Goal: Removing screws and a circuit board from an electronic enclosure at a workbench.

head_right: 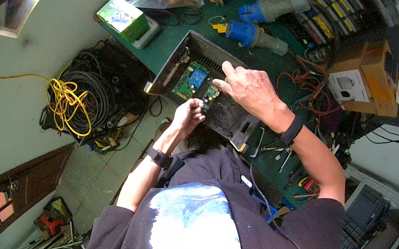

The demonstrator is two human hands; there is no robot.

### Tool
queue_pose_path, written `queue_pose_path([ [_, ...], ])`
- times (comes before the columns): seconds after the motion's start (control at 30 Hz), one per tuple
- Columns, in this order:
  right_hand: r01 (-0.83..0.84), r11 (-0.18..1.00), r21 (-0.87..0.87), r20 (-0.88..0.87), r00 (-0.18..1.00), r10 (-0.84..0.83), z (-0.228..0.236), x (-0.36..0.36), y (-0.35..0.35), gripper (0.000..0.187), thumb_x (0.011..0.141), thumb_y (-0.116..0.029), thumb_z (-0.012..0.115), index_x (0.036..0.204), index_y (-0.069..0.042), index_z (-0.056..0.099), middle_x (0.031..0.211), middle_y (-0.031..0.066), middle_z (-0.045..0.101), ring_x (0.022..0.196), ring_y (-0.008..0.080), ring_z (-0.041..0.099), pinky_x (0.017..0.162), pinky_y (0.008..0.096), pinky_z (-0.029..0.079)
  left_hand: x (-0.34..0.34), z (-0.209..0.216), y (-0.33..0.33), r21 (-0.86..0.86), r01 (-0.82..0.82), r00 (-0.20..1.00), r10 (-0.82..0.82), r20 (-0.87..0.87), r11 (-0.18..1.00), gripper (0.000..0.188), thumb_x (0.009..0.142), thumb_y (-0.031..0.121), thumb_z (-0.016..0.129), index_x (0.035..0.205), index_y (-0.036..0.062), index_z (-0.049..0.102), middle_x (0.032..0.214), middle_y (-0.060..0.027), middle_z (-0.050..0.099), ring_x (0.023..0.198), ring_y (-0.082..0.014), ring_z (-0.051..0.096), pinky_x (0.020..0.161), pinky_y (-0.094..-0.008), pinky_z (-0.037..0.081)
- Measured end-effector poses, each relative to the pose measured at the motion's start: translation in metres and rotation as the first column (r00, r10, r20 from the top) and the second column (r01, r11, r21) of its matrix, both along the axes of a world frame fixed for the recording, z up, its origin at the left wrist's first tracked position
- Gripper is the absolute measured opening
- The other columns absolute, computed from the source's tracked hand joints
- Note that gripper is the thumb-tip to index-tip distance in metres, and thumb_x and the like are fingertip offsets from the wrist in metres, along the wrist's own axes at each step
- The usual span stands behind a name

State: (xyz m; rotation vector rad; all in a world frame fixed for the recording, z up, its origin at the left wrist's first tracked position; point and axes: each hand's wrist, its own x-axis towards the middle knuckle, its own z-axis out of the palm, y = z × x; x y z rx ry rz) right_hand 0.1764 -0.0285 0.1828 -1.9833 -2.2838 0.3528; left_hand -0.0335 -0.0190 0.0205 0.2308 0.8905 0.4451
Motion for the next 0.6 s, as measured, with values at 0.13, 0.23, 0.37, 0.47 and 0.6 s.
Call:
queue_pose_path([
  [0.13, -0.279, 0.941, 0.192, -0.056, 0.954, 0.295, -0.002, 0.012, -0.002, 0.03, 0.094, -0.025, 0.073, 0.103, -0.004, 0.054, 0.079, 0.0136, 0.059, 0.079, 0.0342, 0.065, 0.071, 0.0442, 0.055, 0.002, -0.001, -0.001, 0.032, -0.003, 1.0, 0.004, -0.021, 0.999, 0.023, 0.102, 0.016, 0.046, 0.085, 0.0079, 0.058, 0.066, 0.009, 0.03, 0.057, -0.0078, 0.03, 0.062, -0.0262, 0.041],
  [0.23, -0.413, 0.876, 0.248, -0.121, 0.884, 0.451, 0.002, 0.011, 0.0, 0.027, 0.093, -0.023, 0.072, 0.101, -0.004, 0.054, 0.082, 0.0126, 0.057, 0.08, 0.0322, 0.063, 0.073, 0.0426, 0.055, 0.001, -0.004, 0.0, 0.036, 0.004, 0.999, -0.002, -0.045, 0.999, 0.023, 0.102, 0.017, 0.047, 0.085, 0.008, 0.06, 0.066, 0.0093, 0.031, 0.057, -0.0078, 0.03, 0.063, -0.0264, 0.041],
  [0.37, -0.286, 0.936, 0.207, -0.047, 0.952, 0.301, 0.003, 0.01, -0.002, 0.026, 0.093, -0.021, 0.072, 0.101, -0.004, 0.054, 0.088, 0.0133, 0.058, 0.086, 0.0307, 0.063, 0.075, 0.0419, 0.055, 0.003, 0.003, -0.003, 0.054, -0.01, 0.997, 0.014, -0.071, 0.998, 0.022, 0.101, 0.018, 0.049, 0.086, 0.0078, 0.062, 0.065, 0.0097, 0.031, 0.057, -0.0074, 0.029, 0.063, -0.0263, 0.039],
  [0.47, -0.24, 0.945, 0.22, 0.016, 0.97, 0.242, -0.004, 0.011, -0.002, 0.029, 0.093, -0.024, 0.073, 0.103, -0.003, 0.055, 0.091, 0.0142, 0.057, 0.088, 0.0312, 0.062, 0.076, 0.0417, 0.055, -0.002, -0.006, -0.004, 0.082, -0.003, 0.999, 0.007, -0.043, 0.997, 0.017, 0.099, 0.016, 0.053, 0.088, 0.0078, 0.064, 0.065, 0.0101, 0.03, 0.056, -0.0068, 0.028, 0.062, -0.0264, 0.038],
  [0.6, -0.255, 0.94, 0.227, -0.083, 0.956, 0.28, -0.002, 0.008, -0.003, 0.027, 0.091, -0.02, 0.073, 0.106, -0.003, 0.057, 0.092, 0.0142, 0.058, 0.088, 0.0321, 0.063, 0.078, 0.0423, 0.055, -0.006, -0.003, -0.005, 0.04, -0.07, 0.995, 0.072, -0.065, 0.997, 0.012, 0.095, 0.017, 0.059, 0.087, 0.0095, 0.064, 0.064, 0.0111, 0.029, 0.055, -0.0063, 0.028, 0.061, -0.0273, 0.036],
])
